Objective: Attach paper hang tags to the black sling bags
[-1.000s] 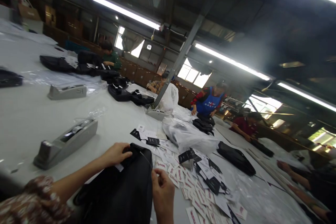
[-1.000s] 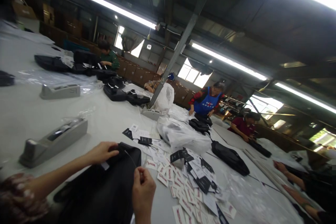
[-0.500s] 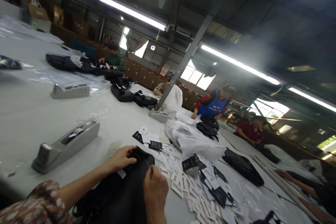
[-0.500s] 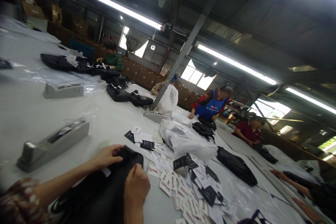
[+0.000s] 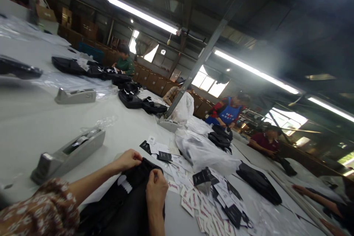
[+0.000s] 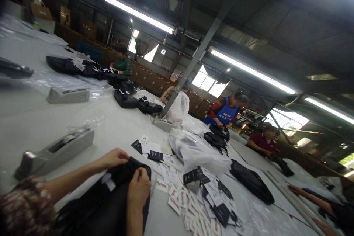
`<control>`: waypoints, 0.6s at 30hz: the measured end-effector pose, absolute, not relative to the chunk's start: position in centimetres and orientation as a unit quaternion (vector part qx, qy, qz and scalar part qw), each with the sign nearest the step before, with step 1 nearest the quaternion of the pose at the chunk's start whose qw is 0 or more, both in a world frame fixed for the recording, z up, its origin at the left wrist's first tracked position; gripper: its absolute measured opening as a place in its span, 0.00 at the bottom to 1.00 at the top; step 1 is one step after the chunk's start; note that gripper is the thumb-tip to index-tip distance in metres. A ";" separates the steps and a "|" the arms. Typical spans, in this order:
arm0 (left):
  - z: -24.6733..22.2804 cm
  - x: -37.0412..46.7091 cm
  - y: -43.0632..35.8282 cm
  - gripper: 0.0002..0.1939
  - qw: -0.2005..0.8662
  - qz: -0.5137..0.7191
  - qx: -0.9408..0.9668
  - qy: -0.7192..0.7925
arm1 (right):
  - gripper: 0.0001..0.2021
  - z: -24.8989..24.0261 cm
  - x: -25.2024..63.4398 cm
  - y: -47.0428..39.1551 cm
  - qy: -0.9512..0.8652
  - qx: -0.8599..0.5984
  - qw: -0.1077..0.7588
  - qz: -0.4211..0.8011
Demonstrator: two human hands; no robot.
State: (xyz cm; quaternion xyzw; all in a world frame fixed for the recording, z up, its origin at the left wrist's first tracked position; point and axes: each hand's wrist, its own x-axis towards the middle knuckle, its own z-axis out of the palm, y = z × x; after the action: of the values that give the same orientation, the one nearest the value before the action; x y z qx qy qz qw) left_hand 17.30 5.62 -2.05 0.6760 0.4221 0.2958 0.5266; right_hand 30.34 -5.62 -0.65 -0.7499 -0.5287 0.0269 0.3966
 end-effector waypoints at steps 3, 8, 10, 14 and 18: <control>-0.8 16.6 6.0 0.04 0.497 0.317 0.688 0.423 | 0.11 -0.8 30.5 -5.5 -0.511 -0.738 0.436 0.064; 1.7 16.0 5.3 0.04 0.501 0.361 0.663 0.423 | 0.16 0.2 31.3 -6.4 -0.478 -0.648 0.528 0.270; 2.1 16.3 4.2 0.07 0.547 0.352 0.636 0.416 | 0.18 0.9 31.5 -7.1 -0.455 -0.604 0.526 0.389; 1.6 17.2 1.2 0.09 0.641 0.321 0.572 0.400 | 0.17 2.1 31.1 -8.6 -0.399 -0.523 0.533 0.532; 0.4 17.6 -1.0 0.09 0.693 0.322 0.521 0.379 | 0.18 2.1 30.1 -8.9 -0.436 -0.508 0.560 0.489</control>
State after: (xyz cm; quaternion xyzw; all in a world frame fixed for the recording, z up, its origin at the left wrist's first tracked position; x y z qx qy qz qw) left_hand 17.61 -1.03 0.42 0.5214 0.3790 0.3221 0.6934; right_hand 30.15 -8.89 2.14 -0.5075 -0.4355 0.4890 0.5600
